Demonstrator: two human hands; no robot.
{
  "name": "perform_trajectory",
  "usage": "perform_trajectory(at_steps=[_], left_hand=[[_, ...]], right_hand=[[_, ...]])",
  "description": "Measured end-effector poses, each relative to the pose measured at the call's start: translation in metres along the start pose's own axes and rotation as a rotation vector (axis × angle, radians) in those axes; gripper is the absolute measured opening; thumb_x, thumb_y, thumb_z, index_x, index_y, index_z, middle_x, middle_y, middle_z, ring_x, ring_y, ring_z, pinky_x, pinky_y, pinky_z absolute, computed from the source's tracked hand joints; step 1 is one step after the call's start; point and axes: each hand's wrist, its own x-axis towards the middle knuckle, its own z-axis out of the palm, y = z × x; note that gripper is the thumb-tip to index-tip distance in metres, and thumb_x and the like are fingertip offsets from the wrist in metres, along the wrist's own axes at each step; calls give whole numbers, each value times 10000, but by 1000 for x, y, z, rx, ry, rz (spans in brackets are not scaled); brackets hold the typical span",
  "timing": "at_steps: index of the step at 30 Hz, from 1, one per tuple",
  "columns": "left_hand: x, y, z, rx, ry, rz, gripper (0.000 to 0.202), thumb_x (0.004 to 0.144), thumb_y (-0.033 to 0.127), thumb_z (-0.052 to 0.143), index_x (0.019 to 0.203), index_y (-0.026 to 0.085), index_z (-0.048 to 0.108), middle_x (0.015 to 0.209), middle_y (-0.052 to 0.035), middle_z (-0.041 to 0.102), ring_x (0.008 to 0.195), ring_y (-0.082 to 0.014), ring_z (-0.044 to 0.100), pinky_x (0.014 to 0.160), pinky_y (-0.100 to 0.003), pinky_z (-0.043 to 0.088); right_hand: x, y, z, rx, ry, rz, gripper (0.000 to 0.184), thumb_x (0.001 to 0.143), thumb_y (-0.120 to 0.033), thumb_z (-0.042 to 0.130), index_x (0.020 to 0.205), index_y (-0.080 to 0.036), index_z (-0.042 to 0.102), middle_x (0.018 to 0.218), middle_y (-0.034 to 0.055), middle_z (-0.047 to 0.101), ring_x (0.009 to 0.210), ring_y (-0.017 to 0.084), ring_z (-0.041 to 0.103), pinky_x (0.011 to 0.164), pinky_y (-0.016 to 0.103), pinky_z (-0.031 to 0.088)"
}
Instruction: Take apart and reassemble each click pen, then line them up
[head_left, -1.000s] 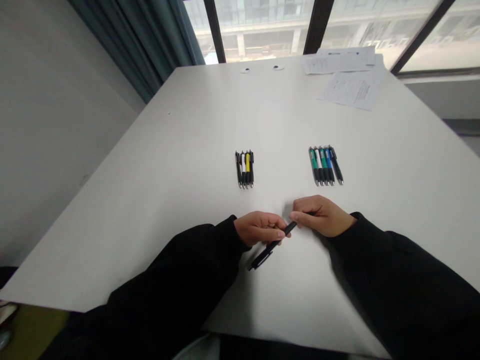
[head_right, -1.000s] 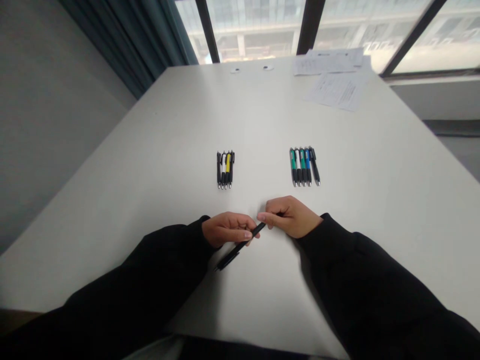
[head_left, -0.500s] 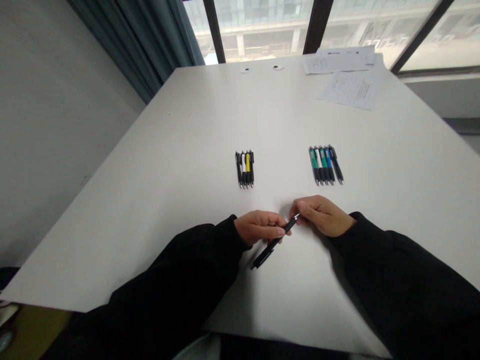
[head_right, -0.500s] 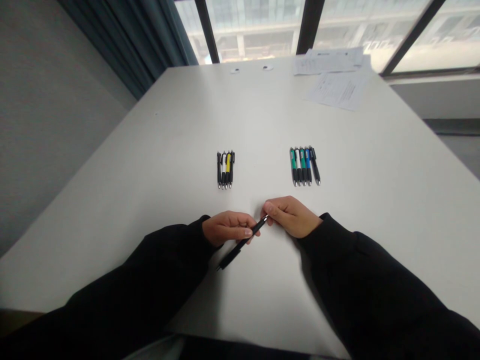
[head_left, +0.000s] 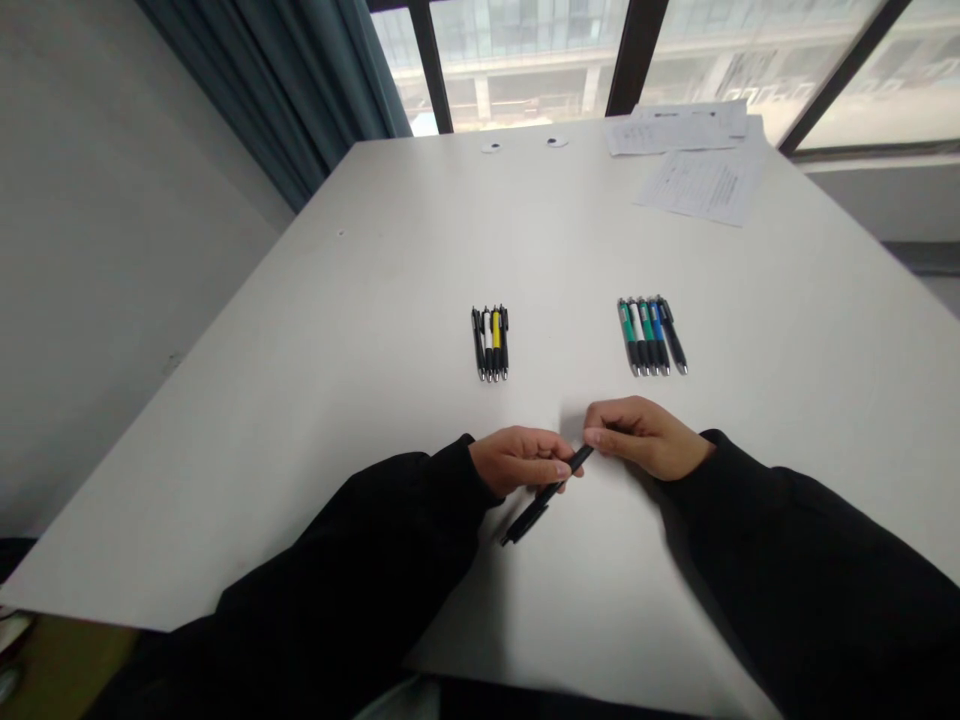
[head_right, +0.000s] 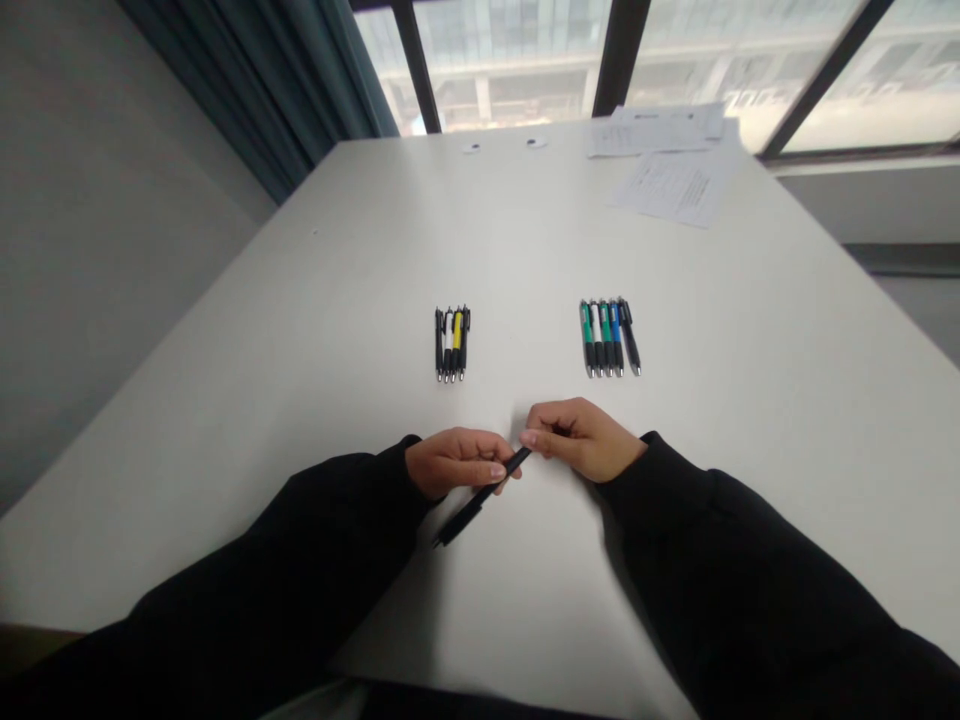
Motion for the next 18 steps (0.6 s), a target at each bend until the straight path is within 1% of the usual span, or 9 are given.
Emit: perform_trajectory(at_steps=[2,4,5,7,9,12,14,16,18], left_hand=[[0,-1,0,2,-8,-9,483,715,507,766,934,90,661,710,-35,597,620,-110,513,580,-229,380],[0,-2,-1,4,-6,-6,478,719,502,766,935,90,660,712,-34,598,620,-108,516,584,-228,386],[0,-2,-1,4,-1,0,472,725,500,763,935,89,660,713,-34,600,619,-105,516,587,-227,388],[0,-3,-2,3,3,8,470,732,500,759,934,88,659,710,-33,602,610,-99,513,583,-223,387],[0,-3,-3,0,-2,6,480,726,504,765,936,86,657,705,-32,603,603,-97,515,577,-219,389],[1,-3,-3,-5,-22,-2,488,716,505,773,939,87,659,707,-37,613,595,-97,526,576,-220,404],[1,-4,-2,-11,-29,4,473,718,497,775,928,89,660,705,-39,618,588,-98,537,571,-220,414],[1,-4,-1,-23,-15,25,449,722,476,780,915,91,655,697,-39,622,577,-97,545,556,-216,419],[3,-3,0,-55,38,93,420,723,449,787,893,93,643,699,-42,631,579,-101,562,557,-219,442]], right_hand=[[0,2,0,-81,-17,16,528,939,-538,470,576,-157,516,509,-35,423,489,93,357,507,255,292],[-1,2,-1,-110,-3,-11,560,971,-544,380,606,-149,538,544,-13,471,515,104,397,532,262,318],[-1,2,-1,-95,11,-34,537,973,-541,377,657,-145,556,586,-5,499,547,111,422,552,264,332],[-1,0,-1,-37,21,-60,452,956,-524,442,734,-148,557,644,-9,507,594,114,430,572,258,339],[-1,-2,-1,-1,-1,-35,410,923,-502,528,698,-159,515,616,-36,452,572,100,384,544,245,312],[1,-3,0,-45,-22,26,487,894,-496,580,568,-174,413,530,-64,334,506,79,294,485,241,249],[2,-3,1,-65,-11,48,527,890,-506,581,528,-180,378,496,-70,294,478,74,259,463,245,223],[2,-2,1,-50,4,35,540,918,-517,530,520,-176,400,488,-57,340,473,77,291,471,247,249],[2,-2,3,19,37,-17,498,947,-521,471,608,-159,506,554,-22,464,516,93,382,513,249,316]])
